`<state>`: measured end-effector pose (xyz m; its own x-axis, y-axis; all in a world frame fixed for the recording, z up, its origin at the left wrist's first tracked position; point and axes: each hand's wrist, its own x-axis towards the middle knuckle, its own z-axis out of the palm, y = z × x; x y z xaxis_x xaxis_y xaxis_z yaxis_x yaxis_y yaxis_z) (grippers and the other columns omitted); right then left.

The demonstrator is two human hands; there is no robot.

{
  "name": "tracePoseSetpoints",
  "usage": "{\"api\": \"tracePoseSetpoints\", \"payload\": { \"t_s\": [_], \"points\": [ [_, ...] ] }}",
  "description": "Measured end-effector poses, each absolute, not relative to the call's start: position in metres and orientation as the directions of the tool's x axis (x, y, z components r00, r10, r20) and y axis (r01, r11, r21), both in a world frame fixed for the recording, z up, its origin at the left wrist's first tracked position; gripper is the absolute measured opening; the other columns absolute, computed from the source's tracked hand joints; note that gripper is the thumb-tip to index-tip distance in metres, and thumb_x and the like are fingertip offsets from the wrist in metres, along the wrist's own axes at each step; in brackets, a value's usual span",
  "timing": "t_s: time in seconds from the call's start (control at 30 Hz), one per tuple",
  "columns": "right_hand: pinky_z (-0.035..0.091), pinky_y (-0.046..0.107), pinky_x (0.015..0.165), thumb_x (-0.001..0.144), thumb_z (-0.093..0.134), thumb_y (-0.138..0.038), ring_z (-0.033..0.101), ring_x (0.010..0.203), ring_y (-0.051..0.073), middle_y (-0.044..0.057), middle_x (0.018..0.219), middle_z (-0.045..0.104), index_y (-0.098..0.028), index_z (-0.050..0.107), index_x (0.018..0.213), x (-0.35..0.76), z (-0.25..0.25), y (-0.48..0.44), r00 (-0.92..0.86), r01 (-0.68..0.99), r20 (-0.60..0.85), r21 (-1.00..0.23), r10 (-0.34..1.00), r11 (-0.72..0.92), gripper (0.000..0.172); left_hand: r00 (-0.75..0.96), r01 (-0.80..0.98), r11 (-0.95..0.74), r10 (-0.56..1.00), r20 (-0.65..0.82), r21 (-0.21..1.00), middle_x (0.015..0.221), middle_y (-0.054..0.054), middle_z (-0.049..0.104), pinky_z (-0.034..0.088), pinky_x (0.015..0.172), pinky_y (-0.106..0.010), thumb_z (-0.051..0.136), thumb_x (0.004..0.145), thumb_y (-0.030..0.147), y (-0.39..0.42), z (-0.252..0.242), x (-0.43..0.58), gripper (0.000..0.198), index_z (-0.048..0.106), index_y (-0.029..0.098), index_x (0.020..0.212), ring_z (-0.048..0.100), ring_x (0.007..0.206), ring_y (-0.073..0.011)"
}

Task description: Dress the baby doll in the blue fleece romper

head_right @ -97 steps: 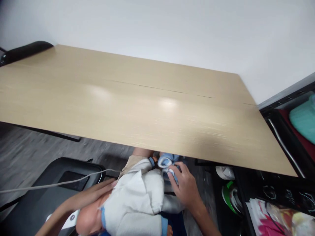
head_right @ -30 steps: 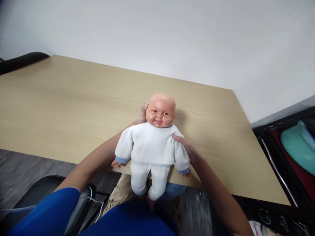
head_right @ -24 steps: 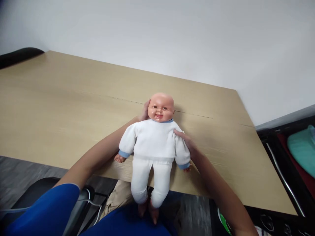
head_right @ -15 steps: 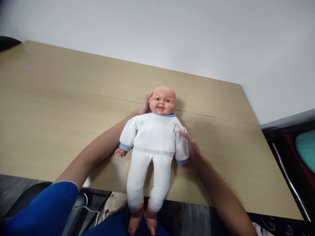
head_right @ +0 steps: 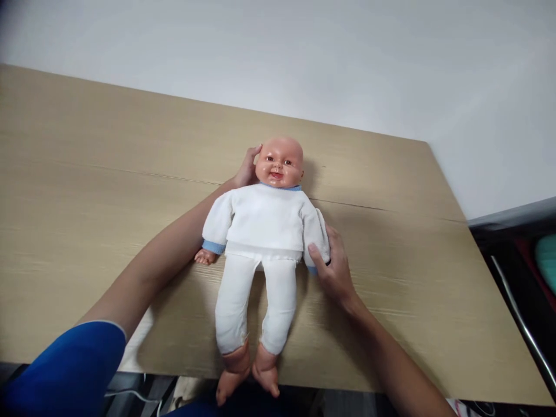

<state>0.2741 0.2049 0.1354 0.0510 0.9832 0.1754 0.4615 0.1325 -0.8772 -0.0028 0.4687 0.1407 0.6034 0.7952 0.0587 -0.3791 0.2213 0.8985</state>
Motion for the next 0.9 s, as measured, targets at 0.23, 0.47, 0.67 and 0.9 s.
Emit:
{"api": "tracePoseSetpoints", "payload": {
  "t_s": [0.23, 0.47, 0.67, 0.9],
  "points": [
    [0.051, 0.071, 0.139, 0.112, 0.082, -0.059, 0.065, 0.164, 0.044, 0.019, 0.180, 0.065, -0.031, 0.051, 0.186, 0.271, 0.132, 0.200, 0.024, 0.629, 0.272, -0.752, 0.962, 0.197, 0.086, 0.601, -0.302, 0.165, 0.798, 0.053, 0.939, 0.132, -0.013, 0.093, 0.058, 0.134, -0.066, 0.055, 0.100, 0.102, 0.483, 0.148, -0.010, 0.092, 0.084, 0.023, 0.134, 0.079, 0.150, -0.0496],
    [0.054, 0.071, 0.137, 0.106, 0.090, -0.057, 0.066, 0.163, 0.044, 0.019, 0.181, 0.064, -0.032, 0.043, 0.191, 0.275, 0.127, 0.198, 0.001, 0.679, 0.297, -0.701, 0.955, 0.217, 0.100, 0.585, -0.279, 0.125, 0.809, 0.065, 0.952, 0.131, -0.017, 0.093, 0.051, 0.139, -0.071, 0.056, 0.102, 0.102, 0.483, 0.144, -0.018, 0.090, 0.083, 0.021, 0.132, 0.078, 0.151, -0.0511],
    [0.056, 0.071, 0.135, 0.107, 0.090, -0.058, 0.068, 0.160, 0.044, 0.020, 0.178, 0.066, -0.031, 0.044, 0.191, 0.276, 0.125, 0.198, -0.001, 0.686, 0.320, -0.689, 0.947, 0.233, 0.100, 0.604, -0.300, 0.159, 0.795, 0.058, 0.940, 0.136, -0.019, 0.092, 0.048, 0.141, -0.074, 0.056, 0.108, 0.097, 0.482, 0.145, -0.016, 0.086, 0.082, 0.019, 0.134, 0.075, 0.156, -0.0516],
    [0.057, 0.069, 0.135, 0.108, 0.089, -0.058, 0.068, 0.161, 0.044, 0.019, 0.179, 0.065, -0.032, 0.044, 0.191, 0.277, 0.126, 0.199, -0.013, 0.684, 0.301, -0.693, 0.953, 0.228, 0.098, 0.580, -0.344, 0.181, 0.813, 0.056, 0.921, 0.133, -0.018, 0.093, 0.049, 0.144, -0.067, 0.065, 0.107, 0.092, 0.481, 0.139, -0.013, 0.079, 0.085, 0.020, 0.132, 0.077, 0.154, -0.0487]
  ]
}}
